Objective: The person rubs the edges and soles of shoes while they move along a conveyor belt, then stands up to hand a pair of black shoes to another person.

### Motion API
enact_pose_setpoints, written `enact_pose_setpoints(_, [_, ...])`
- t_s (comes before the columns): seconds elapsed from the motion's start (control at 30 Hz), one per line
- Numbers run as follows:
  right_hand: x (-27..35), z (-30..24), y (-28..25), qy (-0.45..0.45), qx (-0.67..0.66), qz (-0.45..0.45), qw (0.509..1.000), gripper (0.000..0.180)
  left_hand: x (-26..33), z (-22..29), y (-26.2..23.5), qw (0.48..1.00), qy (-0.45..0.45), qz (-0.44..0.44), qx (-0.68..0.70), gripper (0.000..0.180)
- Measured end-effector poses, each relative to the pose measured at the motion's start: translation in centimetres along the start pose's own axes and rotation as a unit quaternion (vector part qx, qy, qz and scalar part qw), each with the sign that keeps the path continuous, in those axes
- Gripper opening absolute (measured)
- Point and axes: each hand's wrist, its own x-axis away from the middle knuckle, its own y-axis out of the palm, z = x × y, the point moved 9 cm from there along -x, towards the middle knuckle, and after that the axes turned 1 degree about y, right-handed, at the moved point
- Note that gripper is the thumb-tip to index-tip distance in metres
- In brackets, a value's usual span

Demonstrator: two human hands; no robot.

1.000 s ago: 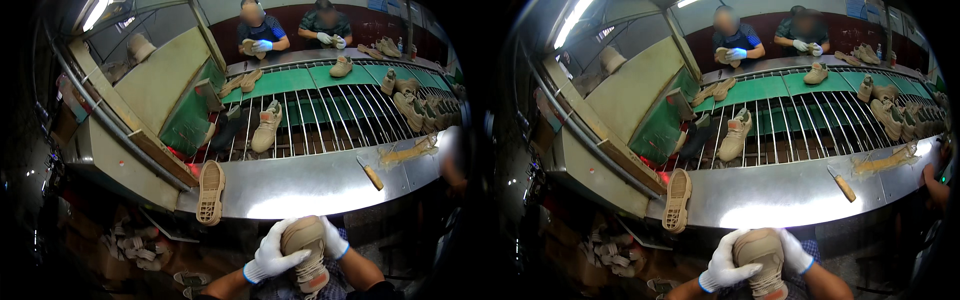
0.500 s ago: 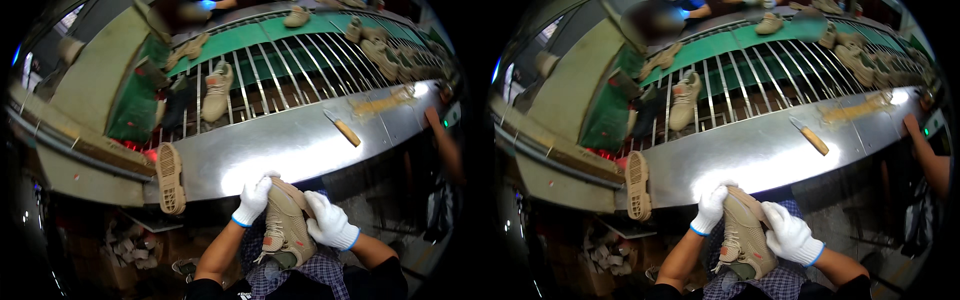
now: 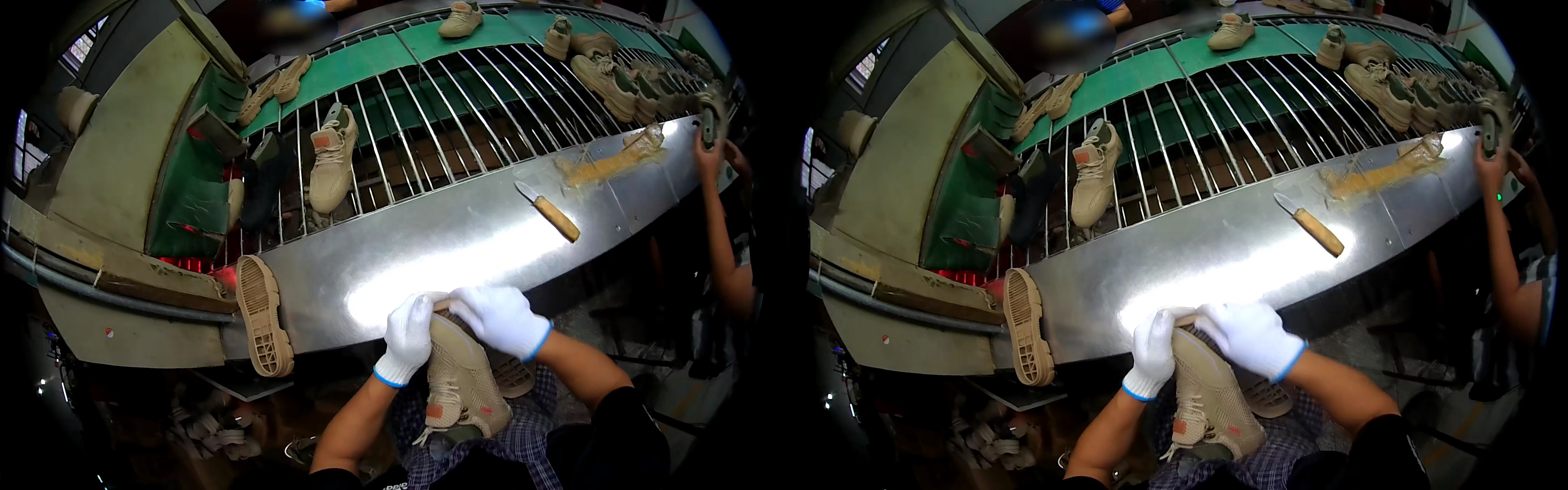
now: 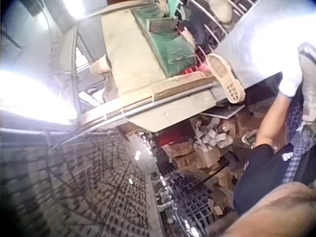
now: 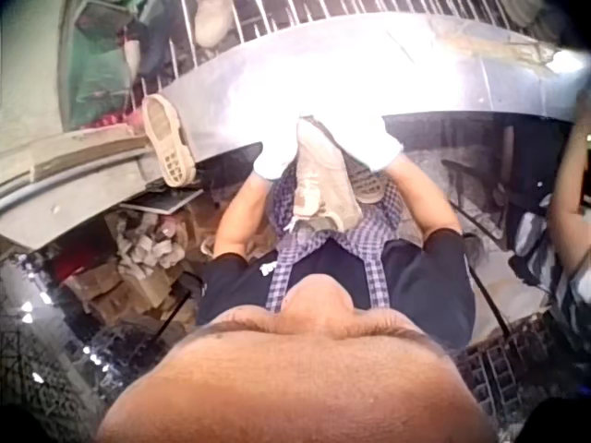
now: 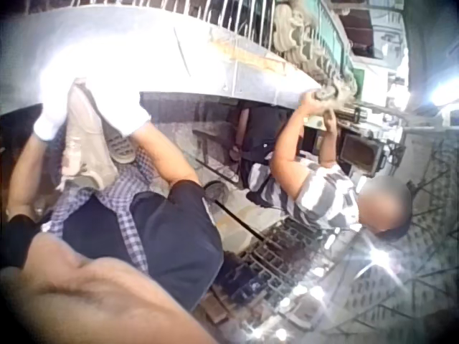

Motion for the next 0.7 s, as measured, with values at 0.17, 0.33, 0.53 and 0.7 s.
enact_pose_setpoints(0.17, [1.0,-2.8,-1.6,0.011,0.026,0.006,1.0,0.04,-0.1,-0.6,-0.2,0.997,-0.049,-0.006,-0.065,0.032])
enact_pose_setpoints(0.33, [5.4,-2.0,-4.0,0.029,-0.175,-0.019,0.984,0.054,-0.4,2.1,-0.3,0.985,0.038,-0.031,-0.165,0.025])
enact_pose_setpoints(0.53, [9.5,-0.7,-0.3,0.057,-0.133,-0.122,0.982,0.074,-1.9,7.1,4.4,0.892,0.195,-0.201,-0.354,0.019])
enact_pose_setpoints(0.7, [7.8,-0.8,0.3,-0.034,0.058,0.035,0.997,0.071,-2.2,7.1,4.0,0.901,0.188,-0.171,-0.352,0.021])
